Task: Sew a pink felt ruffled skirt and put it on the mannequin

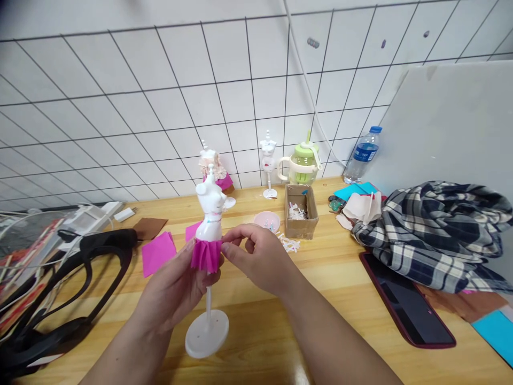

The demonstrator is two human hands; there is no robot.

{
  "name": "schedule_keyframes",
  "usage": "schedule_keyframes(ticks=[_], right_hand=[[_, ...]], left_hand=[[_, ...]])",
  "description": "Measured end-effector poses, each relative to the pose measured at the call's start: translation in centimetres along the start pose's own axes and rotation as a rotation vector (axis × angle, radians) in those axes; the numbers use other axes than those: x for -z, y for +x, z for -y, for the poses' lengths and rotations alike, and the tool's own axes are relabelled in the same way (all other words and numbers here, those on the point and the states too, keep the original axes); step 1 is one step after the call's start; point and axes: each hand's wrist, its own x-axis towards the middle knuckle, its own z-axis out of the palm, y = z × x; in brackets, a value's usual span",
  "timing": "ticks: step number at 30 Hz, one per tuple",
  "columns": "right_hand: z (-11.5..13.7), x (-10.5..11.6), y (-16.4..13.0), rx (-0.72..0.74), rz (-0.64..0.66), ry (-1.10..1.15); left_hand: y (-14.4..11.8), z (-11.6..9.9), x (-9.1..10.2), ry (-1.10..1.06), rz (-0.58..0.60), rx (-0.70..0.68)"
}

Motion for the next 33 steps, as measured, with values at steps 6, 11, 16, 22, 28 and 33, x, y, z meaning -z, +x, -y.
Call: schedule_keyframes(ticks=[6,11,16,22,28,33], right_hand=[[-0.7,-0.34,0.24,-0.043,0.069,0.248],[-0.68,-0.38,0.21,-0.052,0.046,0.359],[-0.51,-0.29,0.14,-0.049,0.079,0.421],[-0.38,-0.18,0.02,-0.014,0.073,0.439],[-0.13,-0.05,-0.15,0.013,0.043,0.353],[0.1,-0.25,-0.32,0.025,0.048,0.353]], left_hand=[[0.02,-0.07,-0.06,0.026,-0.001,-0.035],[0.02,-0.28,-0.33,0.023,-0.005,-0.088],[-0.08,-0.5,-0.29,0.028,-0.007,-0.07],[-0.21,-0.55,-0.15,-0.013,-0.006,-0.044],[-0.27,-0.67,-0.3,-0.026,-0.004,-0.022],[-0.3,-0.66,-0.15,-0.053,0.007,0.001]])
